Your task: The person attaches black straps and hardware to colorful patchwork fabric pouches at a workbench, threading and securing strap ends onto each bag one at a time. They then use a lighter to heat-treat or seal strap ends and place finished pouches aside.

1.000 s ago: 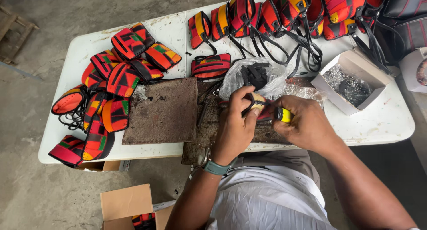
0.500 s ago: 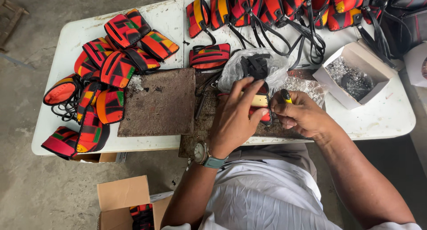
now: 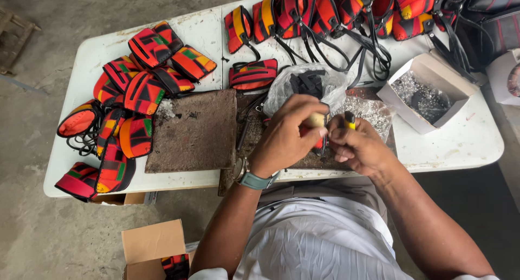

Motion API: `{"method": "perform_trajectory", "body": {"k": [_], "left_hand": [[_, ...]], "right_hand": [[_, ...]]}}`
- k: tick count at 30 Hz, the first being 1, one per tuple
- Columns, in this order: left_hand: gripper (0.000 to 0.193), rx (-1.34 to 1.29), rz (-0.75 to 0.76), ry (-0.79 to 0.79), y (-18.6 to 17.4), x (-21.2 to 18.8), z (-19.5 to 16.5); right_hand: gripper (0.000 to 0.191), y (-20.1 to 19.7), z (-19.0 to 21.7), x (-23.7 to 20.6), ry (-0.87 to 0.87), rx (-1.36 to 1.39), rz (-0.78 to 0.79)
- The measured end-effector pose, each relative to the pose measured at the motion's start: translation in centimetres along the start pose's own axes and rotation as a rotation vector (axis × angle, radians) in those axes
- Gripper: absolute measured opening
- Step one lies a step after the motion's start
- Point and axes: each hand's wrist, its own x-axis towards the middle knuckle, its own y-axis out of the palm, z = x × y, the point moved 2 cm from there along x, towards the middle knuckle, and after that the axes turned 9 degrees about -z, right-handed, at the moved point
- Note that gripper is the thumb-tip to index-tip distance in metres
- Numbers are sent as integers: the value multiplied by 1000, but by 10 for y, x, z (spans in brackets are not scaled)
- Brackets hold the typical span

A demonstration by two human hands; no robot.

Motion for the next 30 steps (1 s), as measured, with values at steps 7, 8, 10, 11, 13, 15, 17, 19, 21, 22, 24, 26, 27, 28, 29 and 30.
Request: {"method": "perform_trajectory", "body": {"k": [7,8,10,11,13,15,17,19,21,22,24,26,27,28,29,30], "left_hand": [[89,84,-159,-64,6,-25,-13],[88,61,-145,-37,5,-27,-13],[87,21,-119,12,0,-31,-10],[86,10,-106,10,-2,-30,-8],[83,-13,-79,-5,-3,-30,-8],[89,4,-125,54,-2,-26,-16],[87,41,-156,98,-4,-24,-27],[79,88,-157,114,-14,-27,-38],[73,200,-16,-11,-30,-41,-46],[70,259,53,-68,-37,-49,-47],[57,231,60,-56,-49,-61,-47],[46,132,17,-103,-52,-72,-42],[41,54,-37,-143,-52,-74,-37],[36,-23,-91,-186,-50,-77,-32],[34,-26,-157,-204,-47,-81,-28],[31,-31,-224,-216,-43,-84,-24]], "right_hand": [[3,11,0,-7,-11,-22,-20],[5,15,-2,-10,-46,-106,-48],[4,23,-2,-12,-162,-214,-83],[7,26,-1,-12,-223,-267,-97],[9,32,1,-11,-173,-204,-78],[10,37,6,-10,-129,-126,-43],[9,41,10,-14,-80,-29,9],[5,45,10,-21,-165,-207,-36],[4,51,4,-30,-265,-405,-48],[5,56,1,-32,-335,-514,-32],[3,64,-10,-30,-349,-549,-23],[5,70,-23,-22,-209,-405,-57],[5,73,-27,-18,-190,-328,-27],[4,76,-32,-13,-168,-252,5],[4,78,-36,-10,-147,-175,37],[4,78,-39,-7,-190,-261,36]]}}
